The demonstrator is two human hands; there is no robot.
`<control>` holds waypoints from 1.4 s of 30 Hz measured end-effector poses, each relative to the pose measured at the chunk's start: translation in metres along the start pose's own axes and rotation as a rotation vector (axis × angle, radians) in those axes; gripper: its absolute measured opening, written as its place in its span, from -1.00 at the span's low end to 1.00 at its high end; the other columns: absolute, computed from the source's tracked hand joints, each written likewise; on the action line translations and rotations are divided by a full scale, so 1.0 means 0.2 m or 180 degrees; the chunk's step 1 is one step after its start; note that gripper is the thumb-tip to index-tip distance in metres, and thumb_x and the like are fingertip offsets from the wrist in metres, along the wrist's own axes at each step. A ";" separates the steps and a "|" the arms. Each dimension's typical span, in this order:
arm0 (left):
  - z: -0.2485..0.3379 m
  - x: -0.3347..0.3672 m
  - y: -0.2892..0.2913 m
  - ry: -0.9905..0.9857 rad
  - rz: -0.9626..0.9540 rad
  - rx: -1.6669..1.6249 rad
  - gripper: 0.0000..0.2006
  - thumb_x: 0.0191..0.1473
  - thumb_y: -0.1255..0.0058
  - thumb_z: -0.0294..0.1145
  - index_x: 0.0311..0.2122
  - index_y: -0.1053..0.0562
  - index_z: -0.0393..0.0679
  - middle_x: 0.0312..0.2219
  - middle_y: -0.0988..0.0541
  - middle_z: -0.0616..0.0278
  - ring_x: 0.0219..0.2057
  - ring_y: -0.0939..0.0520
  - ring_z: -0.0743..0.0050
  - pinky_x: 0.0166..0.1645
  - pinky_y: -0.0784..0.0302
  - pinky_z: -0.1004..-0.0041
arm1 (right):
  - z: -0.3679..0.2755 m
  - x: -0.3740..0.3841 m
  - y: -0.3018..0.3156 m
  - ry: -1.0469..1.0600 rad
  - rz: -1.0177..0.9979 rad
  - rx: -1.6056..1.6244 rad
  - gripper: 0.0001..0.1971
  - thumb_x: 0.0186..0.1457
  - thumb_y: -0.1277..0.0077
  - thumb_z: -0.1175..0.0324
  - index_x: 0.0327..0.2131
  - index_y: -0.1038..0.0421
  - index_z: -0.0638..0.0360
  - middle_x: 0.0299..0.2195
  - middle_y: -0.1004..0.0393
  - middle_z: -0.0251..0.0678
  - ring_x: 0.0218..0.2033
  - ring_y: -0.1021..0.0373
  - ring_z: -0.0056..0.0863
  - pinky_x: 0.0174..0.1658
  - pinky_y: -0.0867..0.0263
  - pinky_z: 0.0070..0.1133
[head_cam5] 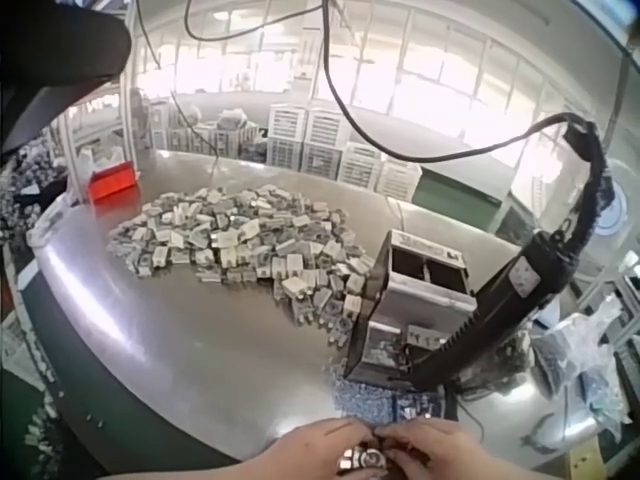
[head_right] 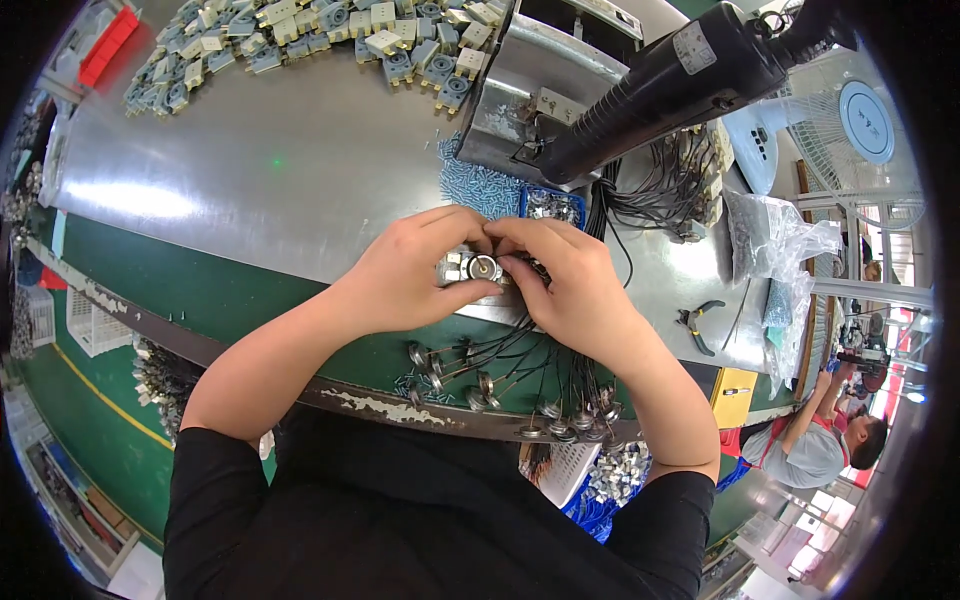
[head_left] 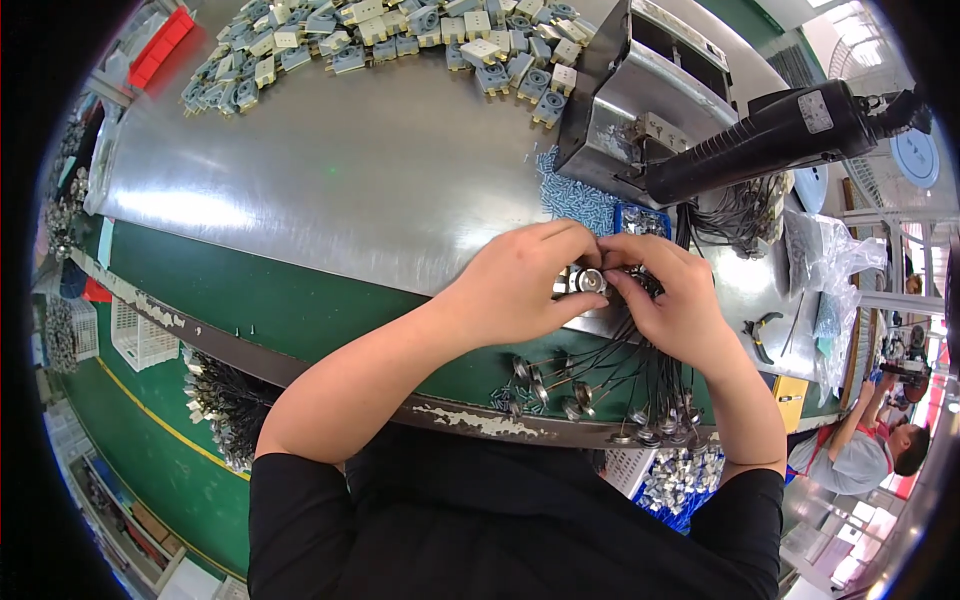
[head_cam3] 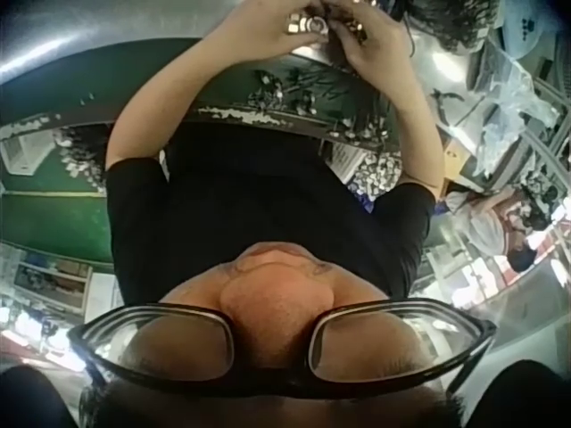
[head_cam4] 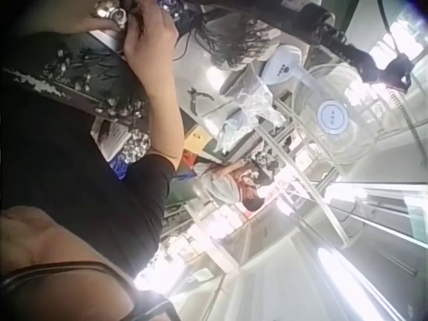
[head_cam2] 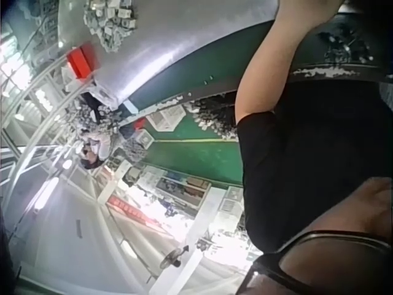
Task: Assembling small electronic components by wiring them and using an electric screwdriver to fasten parts.
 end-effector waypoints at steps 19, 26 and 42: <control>0.01 0.00 0.00 -0.0136 -0.0029 0.0110 -0.69 0.01 -0.45 -0.39 -0.18 -0.56 -0.21 -0.22 -0.67 0.11 -0.17 -0.71 0.00 -0.06 -0.63 0.21 | 0.00 0.00 0.00 0.0031 -0.0104 -0.0033 -0.61 0.10 -0.27 0.66 0.03 -0.57 0.28 -0.26 -0.66 -0.16 -0.25 -0.63 -0.25 -0.15 -0.53 -0.44; 0.01 0.00 -0.01 -0.0152 -0.0073 0.0166 -0.68 0.01 -0.44 -0.39 -0.13 -0.59 -0.19 -0.19 -0.67 0.12 -0.14 -0.71 0.01 -0.03 -0.65 0.21 | 0.01 0.00 0.01 0.0019 -0.0081 -0.0141 -0.59 0.09 -0.28 0.65 0.05 -0.57 0.28 -0.27 -0.65 -0.17 -0.24 -0.61 -0.26 -0.15 -0.52 -0.43; 0.02 0.00 -0.01 -0.0211 -0.0089 0.0194 -0.69 0.01 -0.43 -0.42 -0.12 -0.62 -0.19 -0.16 -0.67 0.11 -0.12 -0.71 0.02 -0.01 -0.65 0.20 | 0.01 0.00 0.00 -0.0001 -0.0129 -0.0264 -0.59 0.09 -0.28 0.63 0.05 -0.57 0.25 -0.28 -0.64 -0.17 -0.25 -0.59 -0.25 -0.14 -0.50 -0.42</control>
Point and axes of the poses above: each hand's wrist, its own x-axis towards the middle knuckle, its own y-axis out of the back of the hand, z = x × y, the point moved 10 cm from there along x, towards the middle knuckle
